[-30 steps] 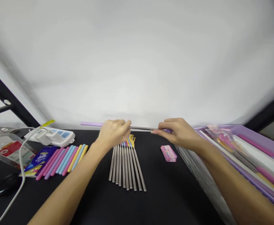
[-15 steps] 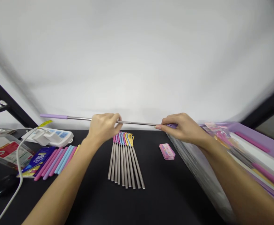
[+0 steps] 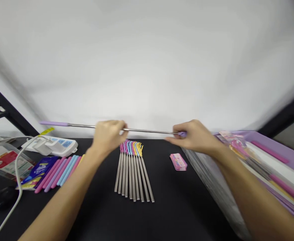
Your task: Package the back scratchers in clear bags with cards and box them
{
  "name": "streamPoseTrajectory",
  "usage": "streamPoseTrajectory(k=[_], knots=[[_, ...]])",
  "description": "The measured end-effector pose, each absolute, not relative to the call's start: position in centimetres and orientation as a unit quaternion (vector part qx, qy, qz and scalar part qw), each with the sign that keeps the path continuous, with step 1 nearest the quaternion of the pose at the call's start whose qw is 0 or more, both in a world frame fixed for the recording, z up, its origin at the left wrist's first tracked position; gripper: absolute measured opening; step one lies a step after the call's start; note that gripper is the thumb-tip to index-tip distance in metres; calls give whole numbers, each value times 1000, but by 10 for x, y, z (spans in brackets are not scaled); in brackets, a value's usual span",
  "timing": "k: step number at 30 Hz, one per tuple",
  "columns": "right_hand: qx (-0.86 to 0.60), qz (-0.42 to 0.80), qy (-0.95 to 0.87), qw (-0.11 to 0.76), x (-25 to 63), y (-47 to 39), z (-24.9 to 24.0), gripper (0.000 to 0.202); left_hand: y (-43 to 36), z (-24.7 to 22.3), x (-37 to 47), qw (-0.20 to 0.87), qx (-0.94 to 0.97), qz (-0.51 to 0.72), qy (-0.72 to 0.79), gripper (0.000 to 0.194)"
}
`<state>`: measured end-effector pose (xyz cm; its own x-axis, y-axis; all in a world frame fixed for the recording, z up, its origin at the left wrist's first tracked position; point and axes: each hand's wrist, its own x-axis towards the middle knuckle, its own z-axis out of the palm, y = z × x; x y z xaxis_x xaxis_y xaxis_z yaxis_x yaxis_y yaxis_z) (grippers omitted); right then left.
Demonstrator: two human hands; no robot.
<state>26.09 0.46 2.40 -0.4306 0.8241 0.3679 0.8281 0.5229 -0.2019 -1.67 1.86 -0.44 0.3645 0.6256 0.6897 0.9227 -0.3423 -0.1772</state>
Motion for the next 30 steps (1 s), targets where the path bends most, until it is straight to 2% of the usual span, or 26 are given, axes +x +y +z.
streamPoseTrajectory(k=[6,12,17,22,26,30], knots=[[-488,12,-851,196,247,8,19,32,9,-15,20,275,-839,-206,-422,22],[-516,2,-830,211,276,9,22,32,19,-11,-5,266,-777,-206,-532,22],[-507,25,-845,166,238,5,7,29,9,-23,32,199,-840,-172,-474,20],[-495,33,-853,162,247,9,4,31,16,-13,17,234,-827,-165,-484,21],[-496,18,-851,169,264,14,8,32,24,-11,-9,238,-798,-100,-545,32],[-516,-7,-844,148,260,15,9,30,22,-20,-5,202,-810,-47,-548,24]])
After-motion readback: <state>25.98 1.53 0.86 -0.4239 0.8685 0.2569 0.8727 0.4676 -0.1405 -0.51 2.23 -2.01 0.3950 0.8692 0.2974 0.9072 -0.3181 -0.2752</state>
